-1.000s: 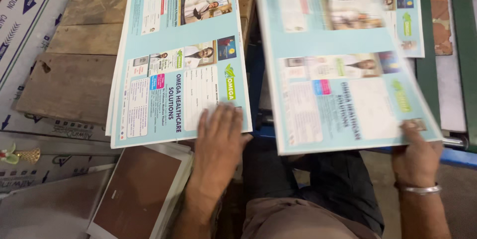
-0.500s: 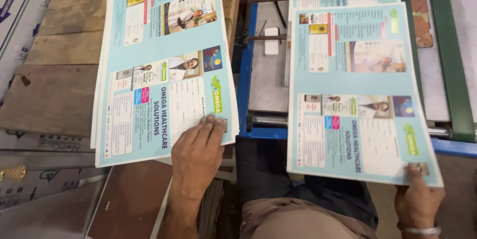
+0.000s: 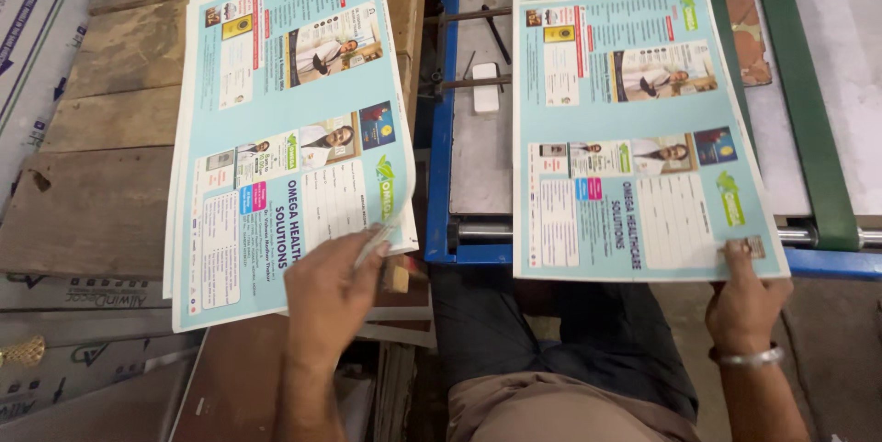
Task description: The person stacks printed brochures on a wooden surface. They repeatedly pick up a brochure from a conveyor belt and place it onto a growing pile on the left side of the frame.
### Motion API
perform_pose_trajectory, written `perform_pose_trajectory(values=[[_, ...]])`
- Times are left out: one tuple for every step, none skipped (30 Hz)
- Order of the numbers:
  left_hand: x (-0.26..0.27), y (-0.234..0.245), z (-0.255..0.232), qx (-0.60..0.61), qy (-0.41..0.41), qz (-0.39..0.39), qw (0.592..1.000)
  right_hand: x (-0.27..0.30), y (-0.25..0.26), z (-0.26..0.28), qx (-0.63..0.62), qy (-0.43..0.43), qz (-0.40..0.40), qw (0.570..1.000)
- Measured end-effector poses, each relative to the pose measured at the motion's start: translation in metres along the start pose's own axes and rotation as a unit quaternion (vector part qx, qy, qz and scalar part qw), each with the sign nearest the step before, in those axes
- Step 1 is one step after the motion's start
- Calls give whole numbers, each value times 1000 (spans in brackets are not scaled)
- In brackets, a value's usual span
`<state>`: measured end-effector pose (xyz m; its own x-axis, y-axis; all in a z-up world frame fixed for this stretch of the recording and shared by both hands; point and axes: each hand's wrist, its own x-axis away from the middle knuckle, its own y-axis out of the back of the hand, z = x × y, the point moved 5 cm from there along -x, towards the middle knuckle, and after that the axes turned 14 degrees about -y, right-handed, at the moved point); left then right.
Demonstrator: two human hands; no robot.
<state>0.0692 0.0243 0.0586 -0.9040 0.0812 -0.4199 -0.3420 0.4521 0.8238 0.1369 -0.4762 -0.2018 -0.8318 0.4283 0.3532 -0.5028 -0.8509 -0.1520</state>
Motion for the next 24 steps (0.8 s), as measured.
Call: perform_pose_trajectory(values=[[0,-4,-10,-45,-61,-12,997,-7,-7,2,8,-17,-23,1000],[0,-7,-19,-90,-122,-24,988,-14,-14,5,16,-33,-46,998],[1,-8,-21,-97,-115,-29,988,-21,-27,12,-15,-22,10,1000],[2,-9,-23,-104,-107,-35,988,-27,-40,18,-47,-12,65,997],[4,-11,-25,-110,-102,-42,988,-30,-48,24,-79,1,119,990],[6,-14,-28,-121,-110,-41,986,-34,-51,25,-64,-35,114,991],[7,-16,-30,-135,-116,-42,983,-38,-55,25,-50,-70,112,990],[8,-17,-31,-149,-122,-43,980,-39,-59,24,-36,-104,111,988],[9,-19,-32,-151,-122,-35,980,-38,-62,24,-36,-120,134,983],[9,-20,-32,-154,-121,-27,980,-35,-62,25,-36,-136,156,978],[8,-20,-32,-156,-122,-20,980,-32,-64,25,-37,-151,178,972],[7,-19,-32,-147,-141,-6,979,-28,-63,24,-19,-158,174,972],[6,-16,-31,-138,-161,7,977,-22,-60,24,-2,-164,170,972],[5,-11,-29,-129,-181,20,975,-16,-58,23,16,-170,165,971],[7,-1,-21,-99,-154,2,983,-10,-58,20,18,-180,169,969],[9,11,-11,-70,-128,-16,989,-3,-58,17,21,-189,172,966],[14,20,-4,-41,-104,-37,993,5,-59,14,21,-197,177,964],[20,28,2,-41,-60,-73,995,16,-62,12,20,-201,196,960],[21,34,8,-37,-18,-108,993,27,-68,15,20,-204,211,956],[22,39,11,-33,24,-143,989,37,-78,20,19,-206,227,952],[19,35,4,-21,-15,-146,989,49,-89,25,20,-208,254,944],[14,23,-8,-9,-55,-148,987,61,-101,30,21,-210,281,936],[10,9,-23,4,-94,-149,984,74,-113,34,23,-212,307,928],[6,-13,-39,-21,-107,-85,990,90,-131,38,11,-196,384,902]])
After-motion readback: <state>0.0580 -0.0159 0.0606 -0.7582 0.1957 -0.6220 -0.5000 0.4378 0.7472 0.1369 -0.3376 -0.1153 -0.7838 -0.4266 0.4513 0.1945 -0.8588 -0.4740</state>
